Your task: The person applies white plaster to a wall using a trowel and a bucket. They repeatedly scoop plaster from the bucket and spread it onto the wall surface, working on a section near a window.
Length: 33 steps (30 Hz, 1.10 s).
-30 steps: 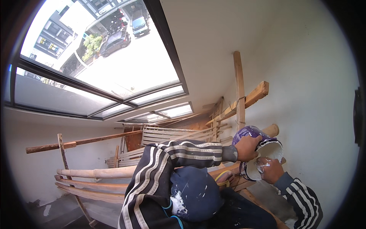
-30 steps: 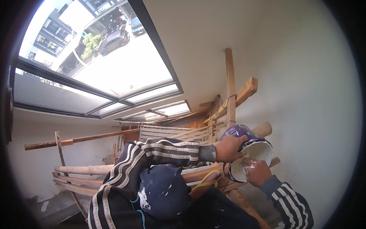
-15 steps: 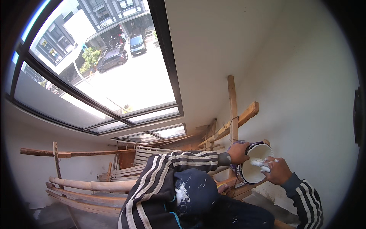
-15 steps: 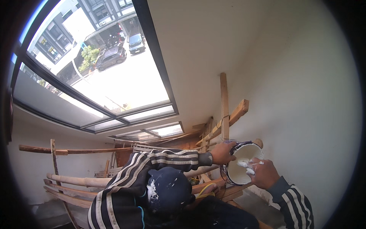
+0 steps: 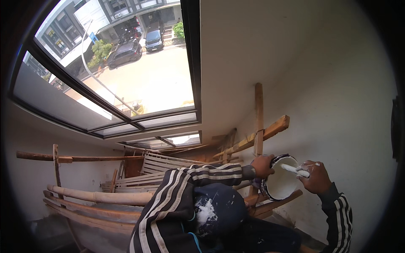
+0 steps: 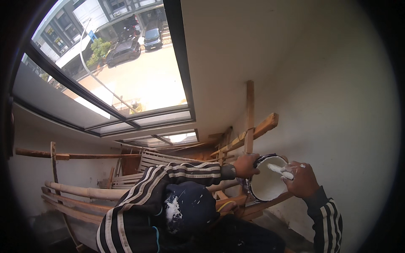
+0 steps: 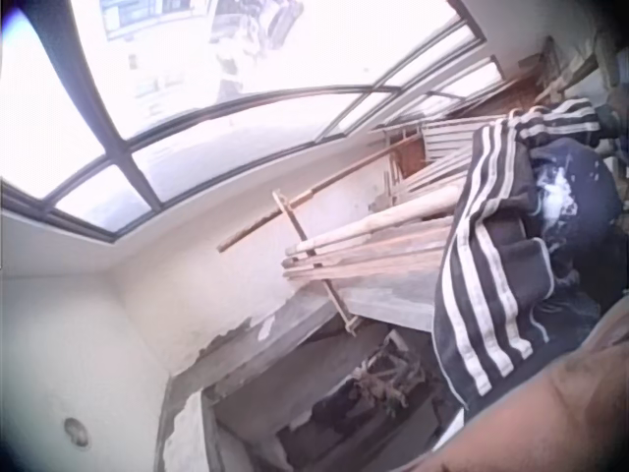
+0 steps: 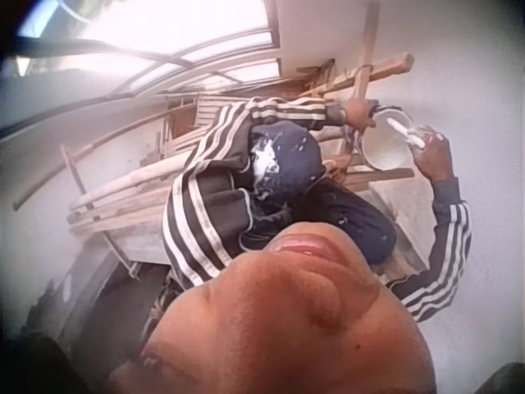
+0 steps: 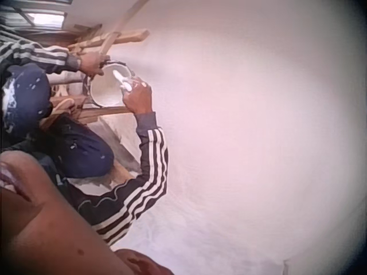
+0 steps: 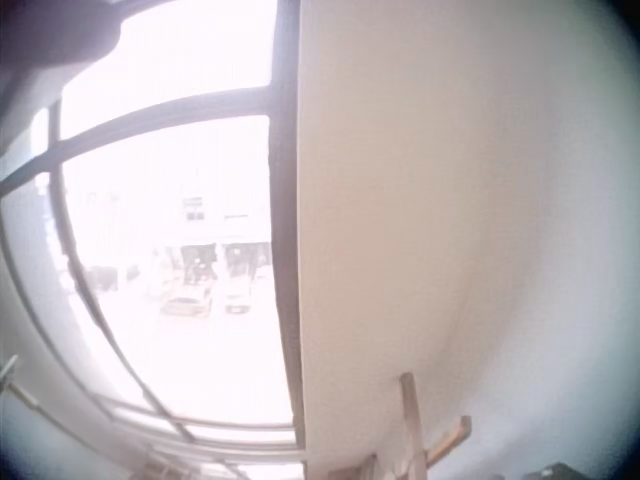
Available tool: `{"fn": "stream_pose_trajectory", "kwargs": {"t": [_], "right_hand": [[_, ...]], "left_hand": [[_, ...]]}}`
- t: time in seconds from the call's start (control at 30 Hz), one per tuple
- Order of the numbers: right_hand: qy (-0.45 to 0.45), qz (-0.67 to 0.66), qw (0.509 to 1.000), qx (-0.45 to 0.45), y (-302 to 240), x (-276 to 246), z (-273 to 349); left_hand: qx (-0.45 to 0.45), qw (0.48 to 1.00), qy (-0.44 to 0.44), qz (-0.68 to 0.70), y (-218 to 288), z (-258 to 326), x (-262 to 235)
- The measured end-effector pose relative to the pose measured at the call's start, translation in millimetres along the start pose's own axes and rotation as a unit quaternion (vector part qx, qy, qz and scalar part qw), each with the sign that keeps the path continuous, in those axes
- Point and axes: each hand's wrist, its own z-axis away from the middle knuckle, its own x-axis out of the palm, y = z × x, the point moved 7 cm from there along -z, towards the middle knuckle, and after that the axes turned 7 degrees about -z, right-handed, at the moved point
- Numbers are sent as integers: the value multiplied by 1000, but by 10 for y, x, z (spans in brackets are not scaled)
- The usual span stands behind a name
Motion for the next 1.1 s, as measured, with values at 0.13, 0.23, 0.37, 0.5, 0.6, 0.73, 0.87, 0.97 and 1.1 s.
{"fn": "stream_pose_trajectory", "kwargs": {"t": [0.13, 0.23, 0.37, 0.5, 0.6, 0.73, 0.87, 0.97, 1.1], "right_hand": [[-49, -43, 998, 19, 212, 297, -229], [-91, -76, 991, 62, 323, 460, -323], [-47, -32, 998, -9, 283, 562, -429], [-107, -55, 991, 51, 244, 622, -516], [-64, -13, 997, 36, 129, 577, -529], [24, -9, 999, 23, 47, 549, -415], [-37, -69, 992, 102, 129, 570, -380], [24, -46, 994, 101, 300, 520, -310], [-2, -92, 988, 128, 419, 490, -440]], "left_hand": [[-13, 1000, -28, -2, -25, -67, -11], [-23, 1000, -8, -21, -54, -88, -51], [-18, 1000, 7, -4, -103, -100, -40], [-18, 1000, 17, 3, -150, -145, -2], [-8, 1000, 29, -1, -134, -133, 14], [-27, 999, 38, -3, -172, -10, -63], [-19, 999, 41, 7, -189, 13, -93], [-24, 999, 21, -3, -223, -52, -99], [-16, 1000, 4, -12, -197, -61, -195]]}}
